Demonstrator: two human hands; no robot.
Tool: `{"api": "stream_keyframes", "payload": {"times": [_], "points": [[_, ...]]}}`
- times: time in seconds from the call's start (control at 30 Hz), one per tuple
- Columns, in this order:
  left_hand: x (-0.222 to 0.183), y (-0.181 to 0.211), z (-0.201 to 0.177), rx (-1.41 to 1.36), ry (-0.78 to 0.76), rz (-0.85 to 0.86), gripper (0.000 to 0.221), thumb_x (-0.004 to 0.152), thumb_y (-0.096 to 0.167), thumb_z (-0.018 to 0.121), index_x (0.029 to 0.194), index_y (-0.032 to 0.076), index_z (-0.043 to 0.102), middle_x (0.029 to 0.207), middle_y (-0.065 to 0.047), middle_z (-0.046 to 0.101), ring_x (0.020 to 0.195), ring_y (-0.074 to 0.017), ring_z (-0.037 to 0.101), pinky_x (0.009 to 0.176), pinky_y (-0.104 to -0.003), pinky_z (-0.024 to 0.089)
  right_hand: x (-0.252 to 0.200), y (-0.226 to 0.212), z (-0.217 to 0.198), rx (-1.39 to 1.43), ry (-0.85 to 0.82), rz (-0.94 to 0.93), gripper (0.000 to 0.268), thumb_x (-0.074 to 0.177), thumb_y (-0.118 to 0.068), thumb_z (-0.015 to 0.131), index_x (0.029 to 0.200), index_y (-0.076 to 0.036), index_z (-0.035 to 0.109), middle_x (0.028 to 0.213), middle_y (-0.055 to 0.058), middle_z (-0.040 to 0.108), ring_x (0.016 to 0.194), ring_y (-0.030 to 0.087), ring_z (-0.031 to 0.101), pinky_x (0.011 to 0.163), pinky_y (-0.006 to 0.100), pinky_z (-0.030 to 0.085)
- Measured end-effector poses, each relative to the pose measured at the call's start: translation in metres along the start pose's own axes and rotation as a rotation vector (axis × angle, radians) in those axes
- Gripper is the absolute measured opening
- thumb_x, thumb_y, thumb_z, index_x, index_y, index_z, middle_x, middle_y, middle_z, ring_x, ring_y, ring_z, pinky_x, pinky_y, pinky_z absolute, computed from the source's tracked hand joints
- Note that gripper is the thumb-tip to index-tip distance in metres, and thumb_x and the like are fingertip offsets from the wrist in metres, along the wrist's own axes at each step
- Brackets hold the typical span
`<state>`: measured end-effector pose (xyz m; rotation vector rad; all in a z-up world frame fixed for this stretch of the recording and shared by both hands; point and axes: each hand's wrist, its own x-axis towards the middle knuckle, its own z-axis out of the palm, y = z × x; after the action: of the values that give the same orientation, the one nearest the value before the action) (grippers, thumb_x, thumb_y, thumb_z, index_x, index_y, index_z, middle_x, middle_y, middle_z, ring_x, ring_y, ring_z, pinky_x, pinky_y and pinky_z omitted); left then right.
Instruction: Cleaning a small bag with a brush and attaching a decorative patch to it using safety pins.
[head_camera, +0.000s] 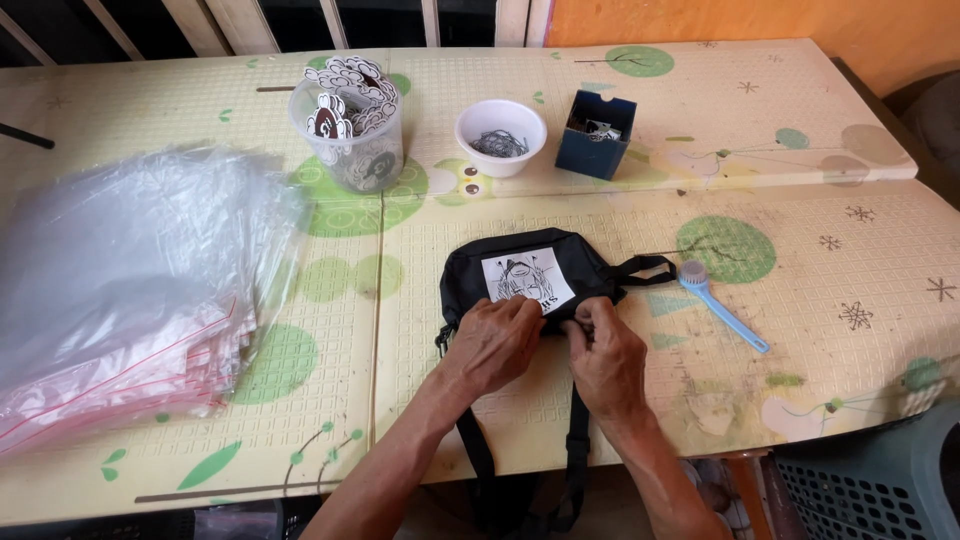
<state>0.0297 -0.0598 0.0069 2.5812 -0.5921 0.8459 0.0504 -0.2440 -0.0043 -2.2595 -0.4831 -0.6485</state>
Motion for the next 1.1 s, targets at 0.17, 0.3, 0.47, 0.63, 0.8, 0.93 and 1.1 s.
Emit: {"api": "stream_keyframes", "payload": {"times": [0.17,0.3,0.47,0.63,0.8,0.93,1.1], "points": [[0.0,-0.001,-0.002,-0.001,0.009,0.058,0.018,0.099,0.024,0.056,0.084,0.014,0.054,0.069,-0.004,0.056,0.061,-0.0282,0.067,0.061,-0.038,0.055,0.027,0.009,0.006,-0.136,0.026,0.031,0.039,0.076,-0.003,0.08,0.104,-0.016,0.055,0.101,0.001,0.05,0.08,0.029,0.072,0.068,0.042,0.065],[-0.004,-0.003,0.0,-0.019,-0.005,0.085,0.015,0.099,0.023,0.057,0.087,0.013,0.055,0.073,-0.005,0.058,0.065,-0.0287,0.069,0.063,-0.039,0.056,0.044,0.011,0.006,-0.169,0.016,0.191,0.053,0.074,0.004,0.072,0.115,-0.015,0.043,0.11,0.007,0.037,0.075,0.042,0.066,0.067,0.056,0.063],[-0.002,-0.003,0.0,-0.022,-0.045,0.028,0.015,0.099,0.024,0.057,0.088,0.014,0.057,0.072,-0.003,0.059,0.064,-0.0266,0.07,0.062,-0.038,0.056,0.037,0.004,-0.011,0.041,-0.068,0.309,0.064,0.067,0.001,0.077,0.12,-0.013,0.043,0.117,0.012,0.039,0.083,0.046,0.067,0.074,0.065,0.059],[-0.001,-0.005,-0.001,-0.075,-0.051,-0.023,0.019,0.103,0.026,0.053,0.088,0.015,0.056,0.069,-0.003,0.056,0.059,-0.0281,0.067,0.062,-0.039,0.056,0.001,-0.013,-0.042,0.097,-0.034,0.276,0.068,0.079,-0.025,0.09,0.127,-0.006,0.046,0.124,0.016,0.038,0.096,0.039,0.068,0.079,0.054,0.061],[0.001,-0.001,-0.002,-0.038,-0.042,-0.046,0.022,0.104,0.029,0.052,0.086,0.016,0.054,0.068,-0.002,0.055,0.059,-0.0272,0.069,0.063,-0.039,0.057,-0.029,-0.011,-0.026,-0.126,-0.194,0.153,0.033,0.084,-0.033,0.082,0.104,-0.014,0.063,0.086,0.007,0.068,0.078,0.029,0.074,0.066,0.045,0.06],[0.002,0.002,-0.009,-0.035,-0.017,0.006,0.018,0.103,0.013,0.056,0.088,0.008,0.048,0.07,-0.006,0.052,0.047,-0.0271,0.043,0.046,-0.038,0.038,-0.008,-0.008,-0.024,-0.076,-0.211,0.058,0.004,0.09,-0.009,0.067,0.093,-0.01,0.064,0.087,0.005,0.069,0.077,0.028,0.066,0.065,0.043,0.049],[0.002,0.002,-0.017,-0.088,-0.076,-0.02,0.012,0.102,0.022,0.053,0.091,0.016,0.056,0.073,-0.004,0.058,0.063,-0.0292,0.071,0.068,-0.041,0.059,0.021,0.02,-0.009,-0.07,-0.05,0.018,0.03,0.082,-0.004,0.079,0.098,-0.014,0.055,0.083,0.008,0.071,0.075,0.027,0.075,0.066,0.041,0.062]]}}
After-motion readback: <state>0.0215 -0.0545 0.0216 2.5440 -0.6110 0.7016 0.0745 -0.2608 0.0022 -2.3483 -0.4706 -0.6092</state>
